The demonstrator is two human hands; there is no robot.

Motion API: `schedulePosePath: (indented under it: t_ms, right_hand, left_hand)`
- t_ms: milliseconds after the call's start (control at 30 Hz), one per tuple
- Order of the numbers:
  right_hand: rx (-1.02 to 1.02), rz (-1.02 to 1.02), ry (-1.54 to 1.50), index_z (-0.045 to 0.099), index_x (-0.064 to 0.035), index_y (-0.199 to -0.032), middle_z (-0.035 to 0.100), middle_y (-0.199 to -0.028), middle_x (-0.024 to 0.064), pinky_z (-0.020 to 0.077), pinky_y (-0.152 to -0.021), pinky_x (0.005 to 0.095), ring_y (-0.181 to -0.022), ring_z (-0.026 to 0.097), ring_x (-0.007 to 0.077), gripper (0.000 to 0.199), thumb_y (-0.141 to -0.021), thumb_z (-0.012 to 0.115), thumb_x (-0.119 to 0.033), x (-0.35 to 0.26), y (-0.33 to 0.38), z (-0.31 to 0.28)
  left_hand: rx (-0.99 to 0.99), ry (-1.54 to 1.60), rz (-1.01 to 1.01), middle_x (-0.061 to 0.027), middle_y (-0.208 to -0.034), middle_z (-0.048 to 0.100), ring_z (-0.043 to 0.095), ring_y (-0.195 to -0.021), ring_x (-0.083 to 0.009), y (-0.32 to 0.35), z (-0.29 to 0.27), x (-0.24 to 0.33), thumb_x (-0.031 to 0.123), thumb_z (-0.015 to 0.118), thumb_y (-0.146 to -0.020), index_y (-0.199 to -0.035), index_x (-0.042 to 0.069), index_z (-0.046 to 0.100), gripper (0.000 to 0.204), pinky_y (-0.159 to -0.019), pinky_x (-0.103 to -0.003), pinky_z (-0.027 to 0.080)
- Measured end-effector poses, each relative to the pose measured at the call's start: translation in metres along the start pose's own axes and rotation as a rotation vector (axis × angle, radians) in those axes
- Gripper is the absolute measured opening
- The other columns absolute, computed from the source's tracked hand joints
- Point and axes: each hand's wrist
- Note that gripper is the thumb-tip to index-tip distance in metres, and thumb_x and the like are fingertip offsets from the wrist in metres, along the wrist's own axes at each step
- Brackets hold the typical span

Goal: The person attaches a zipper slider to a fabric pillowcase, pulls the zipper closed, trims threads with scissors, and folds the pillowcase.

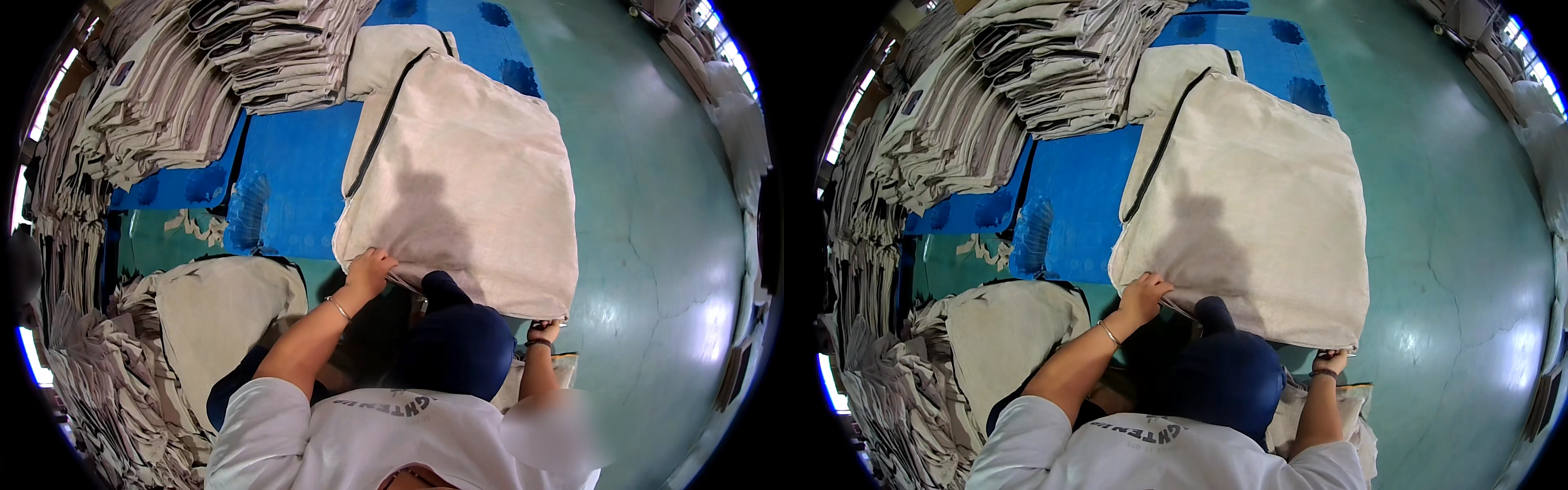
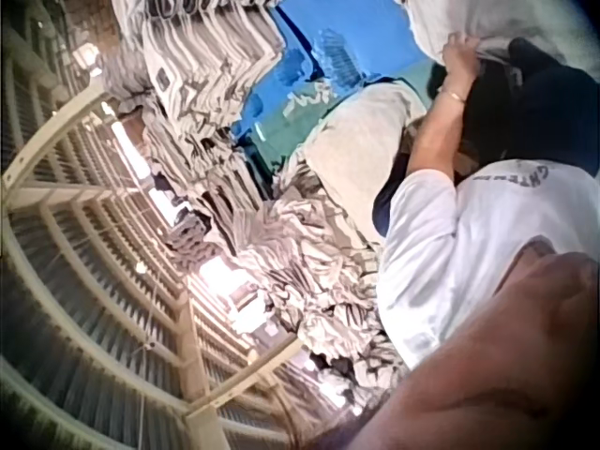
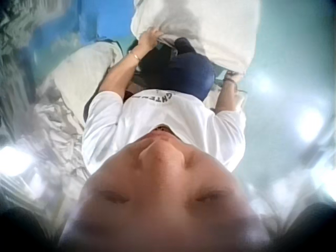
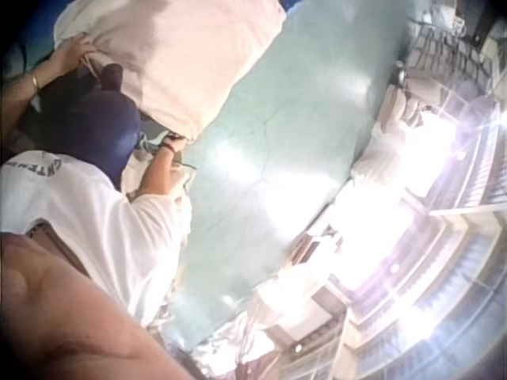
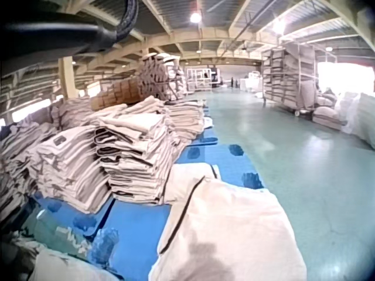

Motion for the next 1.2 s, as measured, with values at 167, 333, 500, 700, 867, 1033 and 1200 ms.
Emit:
schedulePosePath:
  t_ms: [167,333,500,700,867,1033,1200]
  right_hand:
    - [-0.009,0.017,-0.084,0.053,-0.0182,-0.077,0.046,-0.054,-0.0058,0.0399,-0.048,0.0248,-0.043,0.037,0.008,0.027,-0.08,0.053,-0.045,-0.016,0.072,0.049]
    - [0.35,-0.027,0.197,0.051,-0.0106,-0.083,0.051,-0.065,0.0001,0.0365,-0.043,0.023,-0.046,0.04,0.0093,0.009,-0.081,0.055,-0.018,-0.057,0.0,-0.007]
    - [0.306,-0.573,0.568,0.054,-0.0098,-0.092,0.044,-0.063,0.0001,0.0326,-0.039,0.0207,-0.044,0.038,0.0087,0.016,-0.077,0.051,-0.008,-0.055,0.031,0.06]
    - [-0.527,-0.329,0.792,0.051,-0.0111,-0.095,0.052,-0.077,-0.0038,0.034,-0.049,0.0166,-0.06,0.042,0.004,0.013,-0.082,0.052,-0.015,0.025,0.1,0.197]
    - [-1.173,-0.073,1.07,0.05,-0.0026,-0.1,0.056,-0.089,0.0037,0.043,-0.067,0.0225,-0.077,0.053,0.0113,0.017,-0.085,0.043,-0.005,0.107,0.192,0.288]
    - [-1.819,0.179,1.113,0.052,-0.0031,-0.101,0.057,-0.088,0.0063,0.0441,-0.069,0.025,-0.078,0.053,0.0129,0.02,-0.087,0.038,-0.001,0.191,0.213,0.302]
    - [-1.798,0.126,1.441,0.052,-0.0027,-0.099,0.056,-0.084,0.0042,0.0426,-0.07,0.0224,-0.076,0.051,0.0101,0.018,-0.088,0.039,-0.005,0.226,0.21,0.261]
  left_hand:
    - [-0.003,0.152,0.011,-0.0054,-0.078,0.055,0.054,-0.079,-0.0259,0.011,0.014,-0.008,0.002,0.054,-0.063,-0.083,0.016,0.062,0.025,-0.067,-0.036,0.045]
    - [-0.301,0.494,-0.192,-0.0099,-0.09,0.06,0.057,-0.084,-0.026,0.033,0.047,0.027,0.015,0.06,-0.068,-0.092,0.013,0.063,0.024,-0.072,-0.034,0.044]
    - [-0.369,1.017,-0.291,-0.0088,-0.105,0.058,0.055,-0.098,-0.0173,0.077,0.103,0.039,0.012,0.063,-0.072,-0.105,0.005,0.057,0.035,-0.083,-0.029,0.043]
    - [-0.446,1.557,-0.741,-0.0058,-0.102,0.058,0.054,-0.092,-0.0125,0.09,0.098,0.014,0.008,0.057,-0.079,-0.111,0.002,0.051,0.033,-0.076,-0.026,0.044]
    - [-0.249,1.522,-1.014,-0.0017,-0.09,0.059,0.053,-0.078,-0.0077,0.114,0.053,-0.007,0.015,0.054,-0.08,-0.1,0.005,0.055,0.022,-0.063,-0.02,0.04]
    - [0.118,1.387,-1.032,0.0009,-0.077,0.055,0.049,-0.068,-0.0055,0.111,0.04,-0.028,0.009,0.056,-0.078,-0.089,0.006,0.055,0.011,-0.058,-0.018,0.037]
    - [0.423,1.381,-0.895,-0.0003,-0.082,0.051,0.049,-0.077,-0.0091,0.091,0.034,-0.028,0.0,0.058,-0.075,-0.098,0.005,0.051,0.025,-0.068,-0.021,0.041]
Point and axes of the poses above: each hand's wrist, its own y-axis away from the middle knuckle, its own z-axis out of the palm, x = y × z
